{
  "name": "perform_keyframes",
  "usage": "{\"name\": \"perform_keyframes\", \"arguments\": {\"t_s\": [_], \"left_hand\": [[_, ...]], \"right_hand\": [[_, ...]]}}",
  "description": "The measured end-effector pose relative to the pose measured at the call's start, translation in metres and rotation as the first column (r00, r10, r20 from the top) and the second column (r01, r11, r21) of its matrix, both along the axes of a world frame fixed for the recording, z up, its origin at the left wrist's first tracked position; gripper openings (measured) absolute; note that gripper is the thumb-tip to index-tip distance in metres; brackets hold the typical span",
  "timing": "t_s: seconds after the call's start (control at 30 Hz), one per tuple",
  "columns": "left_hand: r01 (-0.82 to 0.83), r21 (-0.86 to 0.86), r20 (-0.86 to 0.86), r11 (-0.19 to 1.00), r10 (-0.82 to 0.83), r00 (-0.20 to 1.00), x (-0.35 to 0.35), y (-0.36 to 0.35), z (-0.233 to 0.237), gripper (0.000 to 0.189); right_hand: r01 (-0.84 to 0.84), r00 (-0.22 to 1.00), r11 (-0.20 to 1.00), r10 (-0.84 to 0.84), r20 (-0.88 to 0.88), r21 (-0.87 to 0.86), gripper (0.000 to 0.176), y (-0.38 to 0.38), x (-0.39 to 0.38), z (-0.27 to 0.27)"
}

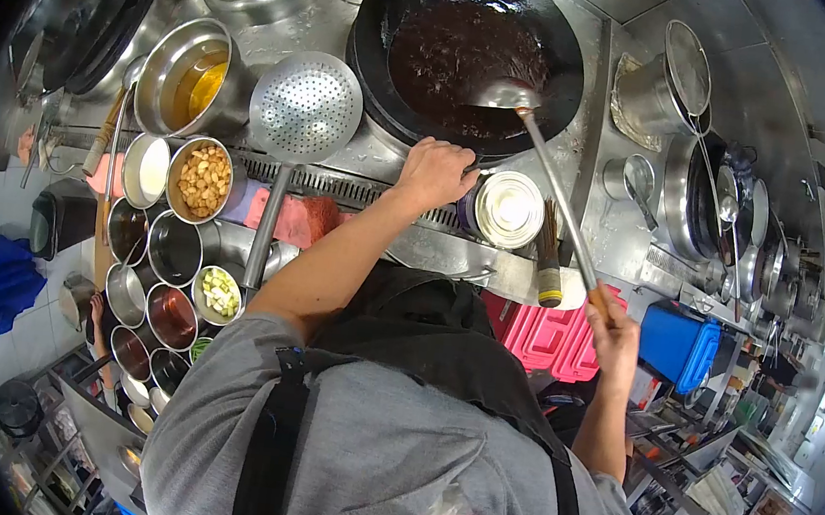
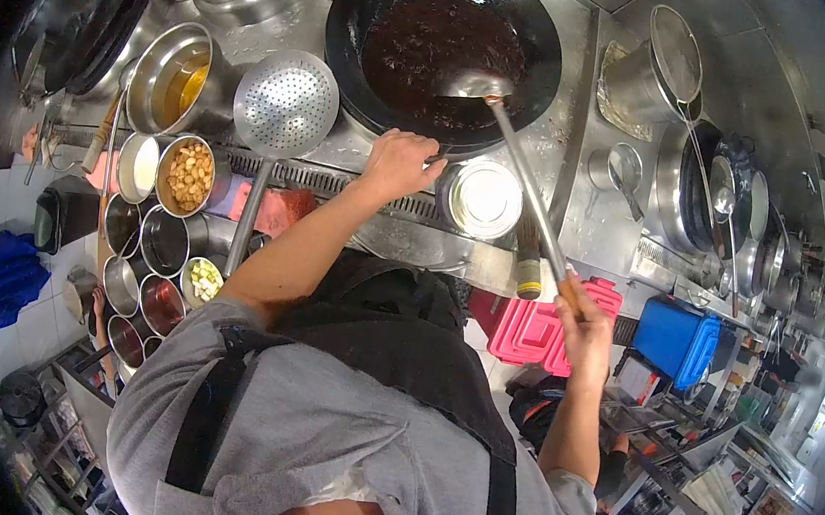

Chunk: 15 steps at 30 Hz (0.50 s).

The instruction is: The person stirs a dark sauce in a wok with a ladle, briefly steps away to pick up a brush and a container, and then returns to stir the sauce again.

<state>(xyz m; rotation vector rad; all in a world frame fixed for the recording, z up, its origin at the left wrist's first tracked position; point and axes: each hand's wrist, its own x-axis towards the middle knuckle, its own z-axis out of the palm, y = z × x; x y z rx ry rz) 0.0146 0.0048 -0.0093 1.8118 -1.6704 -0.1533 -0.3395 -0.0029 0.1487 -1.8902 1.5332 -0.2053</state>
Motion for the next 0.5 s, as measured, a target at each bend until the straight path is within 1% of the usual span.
{"name": "perform_keyframes", "arguments": {"t_s": [0.03,0.1,0.17,0.23,0.3,0.33,0.37,0.43,0.5], "left_hand": [[0.0,-0.002,-0.001,1.0,0.0,1.0,0.0,0.001,0.002,0.021],[-0.001,-0.002,0.0,1.0,0.001,1.0,-0.001,0.001,0.004,0.021],[0.004,-0.005,-0.001,1.0,-0.004,1.0,0.0,0.001,0.002,0.022],[0.009,-0.001,0.0,1.0,-0.009,1.0,0.0,0.001,0.002,0.022],[0.019,0.005,0.005,1.0,-0.019,1.0,0.001,0.001,0.002,0.022],[0.018,0.007,0.004,1.0,-0.018,1.0,0.001,0.001,0.002,0.023],[0.018,0.009,0.005,1.0,-0.018,1.0,0.001,0.0,0.003,0.024],[0.027,0.026,0.011,0.999,-0.027,1.0,0.001,0.0,0.004,0.024],[0.034,0.037,0.011,0.999,-0.034,0.999,0.002,0.0,0.004,0.024]], "right_hand": [[-0.047,0.997,0.998,0.049,0.059,-0.04,0.043,0.004,0.005,-0.01],[-0.073,0.992,0.997,0.069,0.11,0.03,0.046,0.004,0.018,-0.038],[-0.11,0.992,0.993,0.108,0.069,0.039,0.046,0.006,0.053,-0.05],[-0.2,0.973,0.975,0.21,0.1,-0.098,0.044,-0.002,0.069,-0.09],[-0.218,0.964,0.943,0.248,0.093,-0.25,0.043,-0.015,0.091,-0.113],[-0.232,0.961,0.921,0.266,0.071,-0.313,0.046,-0.022,0.103,-0.118],[-0.232,0.971,0.921,0.241,-0.013,-0.312,0.046,-0.029,0.11,-0.117],[-0.212,0.973,0.897,0.229,-0.004,-0.389,0.045,-0.047,0.112,-0.118],[-0.127,0.986,0.929,0.157,0.061,-0.347,0.042,-0.053,0.103,-0.094]]}}
